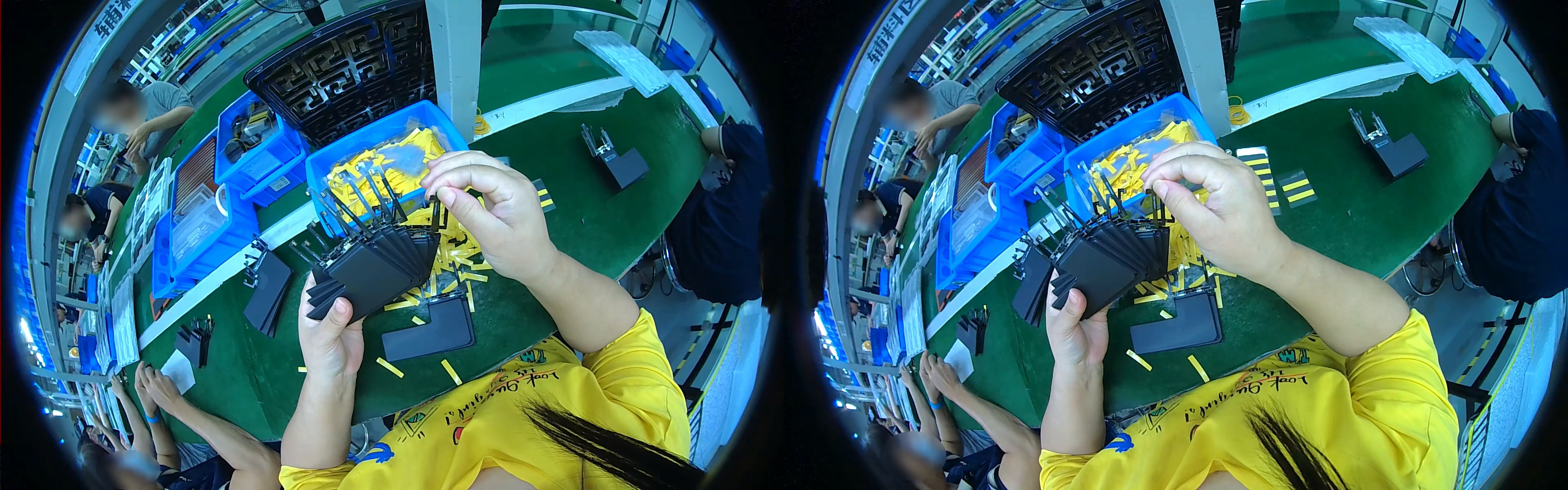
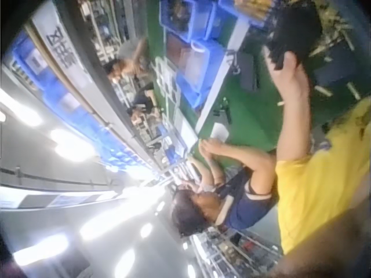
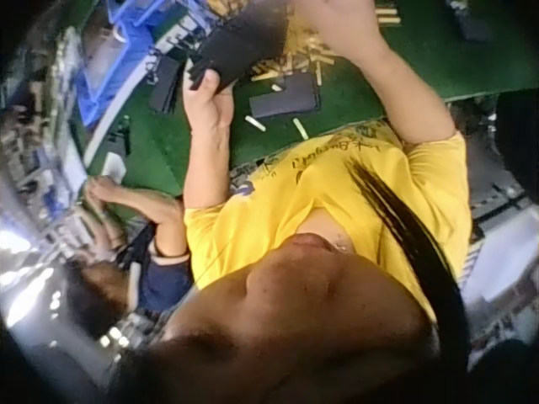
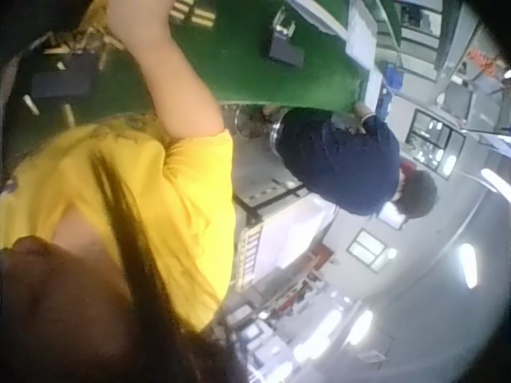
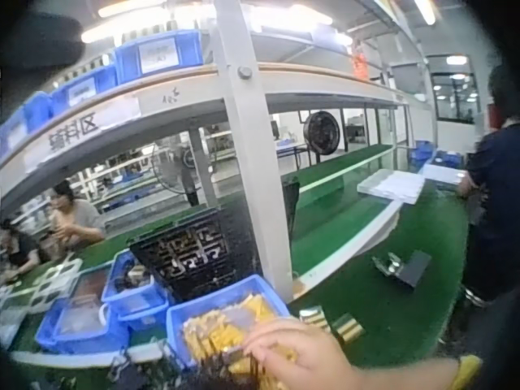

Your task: The recorder is applying yellow and black striped adhesive strips to L-shaped black plastic components at a factory workbench.

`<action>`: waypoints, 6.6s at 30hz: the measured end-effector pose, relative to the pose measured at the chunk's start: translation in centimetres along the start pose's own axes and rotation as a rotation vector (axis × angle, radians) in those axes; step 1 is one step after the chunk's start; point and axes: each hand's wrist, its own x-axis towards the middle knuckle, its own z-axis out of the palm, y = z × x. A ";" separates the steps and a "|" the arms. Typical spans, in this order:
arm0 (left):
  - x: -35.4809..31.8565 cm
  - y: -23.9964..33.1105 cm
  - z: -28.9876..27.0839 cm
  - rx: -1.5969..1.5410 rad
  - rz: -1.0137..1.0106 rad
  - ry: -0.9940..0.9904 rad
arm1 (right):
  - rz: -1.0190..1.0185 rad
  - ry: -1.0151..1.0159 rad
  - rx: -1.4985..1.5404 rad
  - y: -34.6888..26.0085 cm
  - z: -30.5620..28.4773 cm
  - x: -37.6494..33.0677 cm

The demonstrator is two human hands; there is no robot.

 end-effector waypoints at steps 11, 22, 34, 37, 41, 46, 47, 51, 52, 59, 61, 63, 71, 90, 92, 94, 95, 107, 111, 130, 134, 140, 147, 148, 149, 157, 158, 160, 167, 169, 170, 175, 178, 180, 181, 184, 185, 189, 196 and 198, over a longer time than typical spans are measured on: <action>-0.2 -0.2 0.3 0.090 0.004 -0.024 | -0.142 0.058 -0.223 -1.0 -0.4 0.7; -0.2 -0.1 0.6 0.130 -0.045 -0.078 | -0.094 -0.040 -0.022 0.5 -0.9 0.8; -0.3 -0.3 0.4 0.139 -0.061 -0.063 | 0.097 -0.069 0.127 0.3 -0.6 0.1; -0.3 -0.3 0.4 0.148 -0.053 -0.072 | 0.139 -0.073 0.079 0.4 -0.6 0.0; -0.6 -0.3 0.4 0.164 -0.024 -0.064 | 0.019 0.008 -0.087 -0.2 -0.5 0.4; -0.8 -0.5 0.3 0.205 -0.024 -0.062 | -0.120 0.046 -0.225 -0.6 -0.6 0.6; -0.7 -0.5 0.3 0.204 -0.024 -0.063 | -0.116 0.021 -0.224 -0.5 -0.8 0.6; -0.4 -0.4 0.3 0.188 -0.044 -0.088 | -0.182 0.012 -0.212 0.0 -0.9 0.7; -0.5 -0.4 0.5 0.179 -0.049 -0.080 | -0.189 0.005 -0.201 0.0 -0.9 0.7; -0.5 -0.4 0.6 0.172 -0.059 -0.060 | -0.136 -0.058 -0.080 0.1 -0.9 0.6; -0.5 -0.4 0.5 0.170 -0.064 -0.070 | -0.135 -0.051 -0.075 0.1 -0.7 0.5; -0.5 -0.4 0.6 0.171 -0.066 -0.076 | -0.133 -0.044 -0.071 0.1 -0.6 0.4; -0.7 -0.5 0.6 0.201 -0.038 -0.090 | 0.055 0.015 -0.061 -0.3 -0.3 0.3; -0.8 -0.4 0.9 0.187 -0.086 -0.088 | -0.103 -0.092 0.000 -0.2 -0.6 0.5; -0.8 -0.4 0.9 0.186 -0.091 -0.081 | -0.117 -0.089 -0.019 -0.2 -0.5 0.4; -0.7 -0.5 0.9 0.201 -0.093 -0.097 | -0.130 -0.087 -0.039 -0.2 -0.4 0.4; -0.7 -0.5 0.8 0.201 -0.093 -0.097 | -0.112 -0.076 -0.042 -0.2 -0.3 0.3; -0.8 -0.7 0.8 0.252 -0.067 -0.066 | -0.329 0.002 -0.340 -1.4 -0.4 0.5; -0.9 -0.7 0.9 0.248 -0.058 -0.068 | -0.323 0.002 -0.355 -1.9 -0.1 0.4; -0.8 -0.5 0.7 0.193 -0.119 -0.077 | -0.175 -0.098 -0.057 -0.6 -0.1 0.5; -0.8 -0.4 0.8 0.189 -0.126 -0.087 | -0.140 -0.107 -0.057 -0.7 0.1 0.4; -0.8 -0.6 0.7 0.198 -0.130 -0.073 | -0.117 -0.124 -0.080 -0.9 0.2 0.2; -1.0 -0.5 1.1 0.223 -0.088 -0.082 | -0.220 0.013 -0.237 -2.5 0.6 0.8; -1.0 -0.5 1.2 0.226 -0.093 -0.084 | -0.221 0.012 -0.237 -2.4 0.6 0.8; -1.0 -0.4 1.1 0.225 -0.092 -0.084 | -0.249 -0.014 -0.276 -2.2 0.5 0.8; -1.0 -0.4 1.1 0.234 -0.102 -0.082 | -0.200 -0.101 -0.166 -1.6 0.3 0.7; -0.9 -0.4 1.0 0.234 -0.103 -0.081 | -0.207 -0.084 -0.150 -1.6 0.5 0.8; -0.9 -0.4 0.7 0.218 -0.109 -0.086 | -0.214 -0.069 -0.134 -1.6 0.7 0.8; -0.9 -0.4 1.0 0.210 -0.121 -0.091 | -0.195 -0.124 -0.162 -1.9 0.5 0.6; -1.0 -0.6 0.9 0.194 -0.121 -0.075 | -0.189 -0.114 -0.160 -1.8 0.6 0.5; -0.9 -0.6 0.7 0.196 -0.123 -0.076 | -0.226 -0.098 -0.172 -1.6 0.7 0.5; -0.7 0.2 0.6 0.060 -0.122 -0.065 | -0.132 0.071 -0.097 -2.2 -0.8 0.7; -0.5 0.4 0.3 -0.014 -0.129 -0.068 | -0.143 0.211 -0.059 -1.2 -1.5 0.4; -0.5 0.5 0.3 -0.059 -0.114 -0.067 | -0.140 0.188 -0.114 -1.1 -1.7 -0.5; -0.5 0.5 0.3 -0.057 -0.115 -0.071 | -0.137 0.160 -0.167 -1.1 -1.8 -1.0; -0.6 0.2 0.2 -0.080 -0.105 -0.094 | -0.230 0.132 -0.278 -1.1 -1.9 -1.8; -0.6 0.2 0.3 -0.084 -0.100 -0.093 | -0.250 0.101 -0.286 -1.3 -2.0 -2.0; -0.6 0.2 0.2 -0.079 -0.095 -0.094 | -0.381 0.057 -0.370 -1.3 -1.8 -2.2; -0.8 0.4 0.3 -0.064 -0.094 -0.098 | -0.411 0.045 -0.415 -0.4 -1.1 -2.4; -0.7 0.3 0.3 -0.061 -0.110 -0.099 | -0.392 0.030 -0.382 -0.2 -1.0 -2.5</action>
